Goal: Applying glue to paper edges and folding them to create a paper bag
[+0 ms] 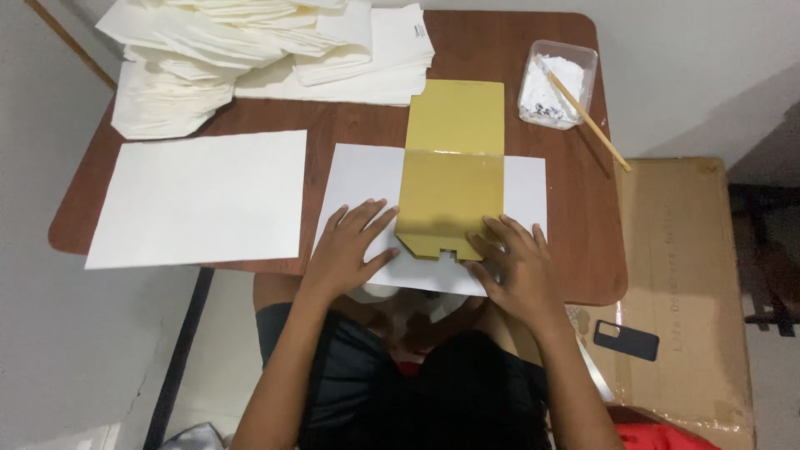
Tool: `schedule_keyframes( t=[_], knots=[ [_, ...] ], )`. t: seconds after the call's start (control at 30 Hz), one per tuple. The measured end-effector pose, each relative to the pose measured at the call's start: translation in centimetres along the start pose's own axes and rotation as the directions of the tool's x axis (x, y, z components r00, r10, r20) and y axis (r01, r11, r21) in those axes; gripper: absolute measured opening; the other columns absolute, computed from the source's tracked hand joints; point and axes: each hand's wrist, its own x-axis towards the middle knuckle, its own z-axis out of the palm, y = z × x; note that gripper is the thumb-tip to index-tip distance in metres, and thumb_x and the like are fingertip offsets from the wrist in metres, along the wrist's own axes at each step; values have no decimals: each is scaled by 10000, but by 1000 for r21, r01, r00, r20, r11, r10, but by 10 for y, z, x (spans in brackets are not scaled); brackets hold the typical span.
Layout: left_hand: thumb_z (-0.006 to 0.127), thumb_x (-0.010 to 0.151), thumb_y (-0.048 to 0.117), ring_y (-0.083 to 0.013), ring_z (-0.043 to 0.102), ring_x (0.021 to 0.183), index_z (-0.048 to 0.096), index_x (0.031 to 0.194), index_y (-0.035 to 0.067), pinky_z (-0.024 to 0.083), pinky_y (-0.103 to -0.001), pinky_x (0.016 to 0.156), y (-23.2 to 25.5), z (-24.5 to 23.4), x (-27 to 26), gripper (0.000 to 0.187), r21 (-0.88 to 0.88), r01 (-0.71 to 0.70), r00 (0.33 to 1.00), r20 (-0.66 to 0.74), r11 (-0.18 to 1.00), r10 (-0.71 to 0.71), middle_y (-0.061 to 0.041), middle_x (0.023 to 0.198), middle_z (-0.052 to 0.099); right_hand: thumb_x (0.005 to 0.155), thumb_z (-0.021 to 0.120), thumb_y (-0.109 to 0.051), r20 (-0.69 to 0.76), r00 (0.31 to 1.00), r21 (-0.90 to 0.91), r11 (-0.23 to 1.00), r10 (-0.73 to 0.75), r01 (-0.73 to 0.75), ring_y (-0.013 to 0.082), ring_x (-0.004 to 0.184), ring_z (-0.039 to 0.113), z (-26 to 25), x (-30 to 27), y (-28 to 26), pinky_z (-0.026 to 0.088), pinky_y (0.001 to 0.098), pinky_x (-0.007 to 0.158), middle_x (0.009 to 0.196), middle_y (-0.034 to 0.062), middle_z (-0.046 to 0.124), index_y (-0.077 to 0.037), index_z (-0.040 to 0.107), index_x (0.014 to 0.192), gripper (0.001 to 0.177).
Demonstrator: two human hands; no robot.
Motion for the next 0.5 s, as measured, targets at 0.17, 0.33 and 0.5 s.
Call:
schedule_keyframes(
  t=[0.17, 0.33, 0.5],
  knots=[
    [604, 955, 508, -255, 448, 1472, 513, 1527, 262, 254, -547, 1242, 7, -6, -1, 629, -3, 18, 1000, -13, 1000, -18, -67, 1537, 550, 856, 797, -373, -73, 996, 126, 991, 49, -39, 390, 1390, 530, 5, -2, 6, 277, 694, 1148, 1332, 137, 683, -180, 811, 1134, 339],
    [610, 941, 504, -275, 471, 1453, 547, 1498, 224, 262, -558, 1240, 6, -2, 0, 626, 8, 18, 999, -33, 1000, -17, -87, 1516, 568, 904, 737, -397, 3, 1000, 27, 1000, -2, 2, 401, 1374, 541, -6, 0, 1, 303, 706, 1132, 1324, 140, 671, -205, 780, 1183, 341],
    [628, 955, 462, -276, 540, 1394, 617, 1440, 199, 320, -539, 1219, -1, 12, -5, 553, 13, -22, 985, -172, 1000, 24, -103, 1428, 639, 926, 572, -646, 134, 991, -180, 984, 10, 14, 326, 1434, 509, 2, 0, 12, 304, 645, 1168, 1388, 60, 634, -310, 726, 1267, 503]
  ],
)
